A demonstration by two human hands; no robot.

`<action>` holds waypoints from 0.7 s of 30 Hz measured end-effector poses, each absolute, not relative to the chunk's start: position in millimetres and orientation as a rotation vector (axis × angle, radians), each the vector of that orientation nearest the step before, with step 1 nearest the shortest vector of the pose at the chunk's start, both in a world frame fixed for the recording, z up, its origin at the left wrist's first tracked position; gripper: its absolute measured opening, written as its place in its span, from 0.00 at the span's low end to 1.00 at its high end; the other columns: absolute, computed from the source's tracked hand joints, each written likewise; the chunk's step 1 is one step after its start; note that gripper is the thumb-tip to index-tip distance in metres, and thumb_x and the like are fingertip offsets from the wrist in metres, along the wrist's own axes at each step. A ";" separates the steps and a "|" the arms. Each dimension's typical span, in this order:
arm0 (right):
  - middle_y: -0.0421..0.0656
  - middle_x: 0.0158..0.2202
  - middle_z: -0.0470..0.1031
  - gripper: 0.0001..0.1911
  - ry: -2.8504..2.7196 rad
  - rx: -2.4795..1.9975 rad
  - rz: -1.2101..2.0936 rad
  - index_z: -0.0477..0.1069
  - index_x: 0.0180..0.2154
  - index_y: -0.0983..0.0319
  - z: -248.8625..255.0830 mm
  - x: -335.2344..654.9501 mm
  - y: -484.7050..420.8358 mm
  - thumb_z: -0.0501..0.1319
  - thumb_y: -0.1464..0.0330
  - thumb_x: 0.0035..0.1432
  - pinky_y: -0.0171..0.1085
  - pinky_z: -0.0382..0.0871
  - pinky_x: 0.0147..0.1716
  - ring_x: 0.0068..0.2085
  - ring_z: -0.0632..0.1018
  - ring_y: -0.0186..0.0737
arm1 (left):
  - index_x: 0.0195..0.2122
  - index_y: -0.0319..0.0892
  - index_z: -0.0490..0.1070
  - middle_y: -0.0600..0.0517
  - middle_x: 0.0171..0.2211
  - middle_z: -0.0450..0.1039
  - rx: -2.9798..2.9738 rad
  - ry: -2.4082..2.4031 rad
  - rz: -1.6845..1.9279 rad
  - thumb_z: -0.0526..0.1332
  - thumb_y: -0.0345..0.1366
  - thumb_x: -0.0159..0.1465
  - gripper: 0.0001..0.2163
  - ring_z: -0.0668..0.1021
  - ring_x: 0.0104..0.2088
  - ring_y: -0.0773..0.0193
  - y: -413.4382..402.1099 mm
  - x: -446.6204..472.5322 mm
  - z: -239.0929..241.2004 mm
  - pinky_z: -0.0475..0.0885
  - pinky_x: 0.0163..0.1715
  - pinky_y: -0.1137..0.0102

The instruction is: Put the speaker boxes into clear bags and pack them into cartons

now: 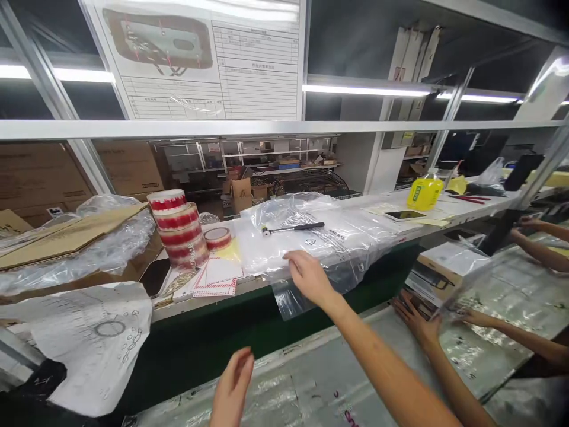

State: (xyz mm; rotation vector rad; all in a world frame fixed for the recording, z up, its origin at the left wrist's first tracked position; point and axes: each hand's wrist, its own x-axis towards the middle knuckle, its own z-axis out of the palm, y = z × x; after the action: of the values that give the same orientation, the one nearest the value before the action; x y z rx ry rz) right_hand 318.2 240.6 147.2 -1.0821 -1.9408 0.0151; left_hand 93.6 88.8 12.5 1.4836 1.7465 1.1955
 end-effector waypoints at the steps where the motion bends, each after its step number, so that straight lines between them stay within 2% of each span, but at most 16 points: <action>1: 0.46 0.49 0.77 0.17 -2.015 -1.200 -0.025 0.73 0.48 0.62 157.6 316.2 264.5 0.49 0.76 0.66 0.38 0.69 0.54 0.51 0.76 0.40 | 0.47 0.46 0.74 0.46 0.47 0.79 1.645 1.685 1.286 0.54 0.47 0.69 0.15 0.81 0.49 0.52 113.5 101.7 26.1 0.78 0.49 0.58; 4: 0.51 0.54 0.74 0.20 -2.159 -1.473 -0.127 0.71 0.54 0.65 177.2 310.6 330.5 0.47 0.77 0.66 0.39 0.65 0.56 0.55 0.73 0.43 | 0.48 0.41 0.75 0.42 0.49 0.78 2.310 1.553 1.508 0.51 0.38 0.70 0.15 0.79 0.51 0.52 180.2 130.2 80.1 0.76 0.53 0.55; 7: 0.58 0.57 0.71 0.23 -2.269 -1.562 -0.161 0.66 0.60 0.70 183.7 308.8 384.4 0.48 0.78 0.65 0.41 0.65 0.55 0.56 0.73 0.49 | 0.46 0.37 0.76 0.40 0.50 0.77 2.714 1.535 1.281 0.49 0.33 0.70 0.15 0.76 0.54 0.50 238.1 155.1 133.2 0.71 0.58 0.53; 10: 0.56 0.53 0.74 0.20 -2.466 -1.586 -0.169 0.69 0.57 0.70 183.4 310.7 421.5 0.52 0.76 0.66 0.39 0.66 0.51 0.53 0.75 0.48 | 0.51 0.39 0.75 0.40 0.55 0.74 2.680 1.613 0.746 0.48 0.41 0.72 0.19 0.67 0.63 0.41 286.8 164.5 163.5 0.57 0.64 0.42; 13: 0.53 0.47 0.76 0.13 -2.623 -1.557 -0.192 0.75 0.47 0.68 181.6 314.0 440.8 0.56 0.73 0.66 0.36 0.65 0.49 0.50 0.76 0.46 | 0.63 0.46 0.67 0.41 0.66 0.61 2.491 1.615 0.412 0.46 0.48 0.72 0.24 0.57 0.67 0.30 318.3 160.1 169.3 0.50 0.61 0.30; 15: 0.54 0.49 0.75 0.13 -2.646 -1.540 -0.235 0.75 0.48 0.68 183.1 316.5 447.1 0.54 0.73 0.67 0.35 0.64 0.48 0.51 0.76 0.46 | 0.66 0.49 0.61 0.42 0.70 0.53 2.436 1.640 0.364 0.46 0.48 0.71 0.25 0.51 0.69 0.28 329.1 155.1 166.7 0.49 0.61 0.30; 16: 0.55 0.50 0.74 0.14 -2.633 -1.537 -0.259 0.74 0.49 0.69 185.4 317.9 449.5 0.52 0.73 0.69 0.36 0.64 0.48 0.51 0.75 0.46 | 0.67 0.50 0.60 0.42 0.71 0.52 2.424 1.670 0.354 0.46 0.48 0.71 0.25 0.51 0.69 0.29 332.5 152.8 165.4 0.48 0.61 0.32; 21: 0.55 0.51 0.75 0.19 -2.545 -1.504 -0.308 0.69 0.54 0.69 207.0 325.4 464.9 0.44 0.71 0.72 0.37 0.64 0.47 0.51 0.75 0.47 | 0.66 0.49 0.63 0.41 0.67 0.61 2.387 1.905 0.308 0.45 0.47 0.71 0.25 0.61 0.64 0.31 345.1 142.8 166.4 0.58 0.59 0.41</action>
State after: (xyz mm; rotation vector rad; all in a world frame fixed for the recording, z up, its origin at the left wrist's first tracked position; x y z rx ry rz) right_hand 325.4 464.9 207.0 -1.5036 -2.5450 -0.3082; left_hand 142.8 345.1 166.4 2.3874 1.9048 0.3083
